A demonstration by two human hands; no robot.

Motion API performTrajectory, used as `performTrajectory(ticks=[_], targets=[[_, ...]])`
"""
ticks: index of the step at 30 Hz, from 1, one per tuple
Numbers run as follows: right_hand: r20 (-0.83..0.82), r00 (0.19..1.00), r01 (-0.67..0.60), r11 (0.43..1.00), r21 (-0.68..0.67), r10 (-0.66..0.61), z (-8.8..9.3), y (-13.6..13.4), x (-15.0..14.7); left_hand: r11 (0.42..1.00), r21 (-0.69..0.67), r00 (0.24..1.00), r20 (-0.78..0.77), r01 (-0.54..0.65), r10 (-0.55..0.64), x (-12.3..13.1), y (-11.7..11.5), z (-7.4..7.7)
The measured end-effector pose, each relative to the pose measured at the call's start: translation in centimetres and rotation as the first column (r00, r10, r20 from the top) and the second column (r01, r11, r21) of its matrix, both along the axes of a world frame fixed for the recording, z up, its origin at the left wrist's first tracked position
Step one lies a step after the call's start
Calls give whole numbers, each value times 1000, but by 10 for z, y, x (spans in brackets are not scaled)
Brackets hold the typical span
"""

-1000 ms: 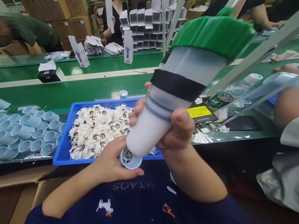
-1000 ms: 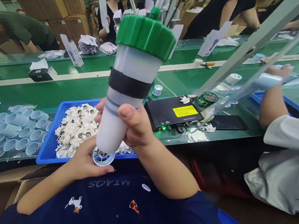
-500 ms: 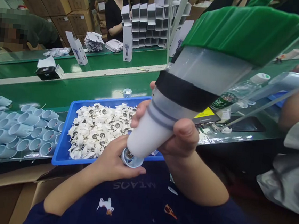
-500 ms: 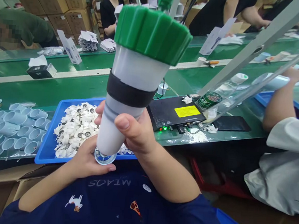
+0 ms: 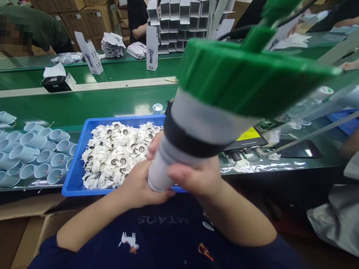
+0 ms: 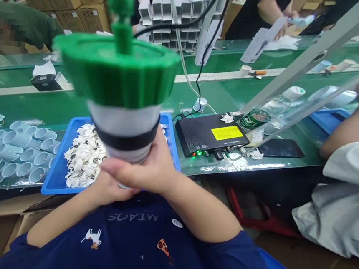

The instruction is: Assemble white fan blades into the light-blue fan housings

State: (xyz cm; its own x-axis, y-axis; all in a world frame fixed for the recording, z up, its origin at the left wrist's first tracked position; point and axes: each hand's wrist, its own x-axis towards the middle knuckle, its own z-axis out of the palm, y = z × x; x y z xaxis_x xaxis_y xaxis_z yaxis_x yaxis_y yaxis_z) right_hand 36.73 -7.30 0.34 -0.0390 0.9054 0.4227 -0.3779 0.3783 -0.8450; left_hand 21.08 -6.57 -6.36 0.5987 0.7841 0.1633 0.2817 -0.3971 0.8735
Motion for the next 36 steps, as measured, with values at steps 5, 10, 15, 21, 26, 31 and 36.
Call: performTrajectory(ticks=[5, 10, 15, 21, 26, 31, 36], targets=[[-208, 975, 79, 997, 9, -75, 18, 4, 12, 993, -24, 979, -167, 115, -118, -9, 4, -13], [-221, 975, 36, 999, -12, -37, 16, 5, 10, 975, 212, 998, -17, 70, -68, -19, 2, -11], [-205, 978, -28, 999, 20, 32, 4, 4, 3, 948, 308, 992, 56, 87, -109, -20, -2, 1], [-201, 977, -56, 995, 81, 72, 1, 2, 1, 936, 347, 989, 102, 63, -104, -19, -4, 2], [-182, 978, -85, 993, 83, 99, 0, 1, 2, 934, 352, 984, 132, 66, -120, -18, -5, 3], [-171, 973, -146, 987, 65, 155, 0, -2, 5, 932, 358, 986, 123, 59, -110, -19, -6, 6], [-92, 991, -91, 996, 23, 93, 0, -4, 2, 938, 344, 991, 106, 44, -85, -20, -9, 7]])
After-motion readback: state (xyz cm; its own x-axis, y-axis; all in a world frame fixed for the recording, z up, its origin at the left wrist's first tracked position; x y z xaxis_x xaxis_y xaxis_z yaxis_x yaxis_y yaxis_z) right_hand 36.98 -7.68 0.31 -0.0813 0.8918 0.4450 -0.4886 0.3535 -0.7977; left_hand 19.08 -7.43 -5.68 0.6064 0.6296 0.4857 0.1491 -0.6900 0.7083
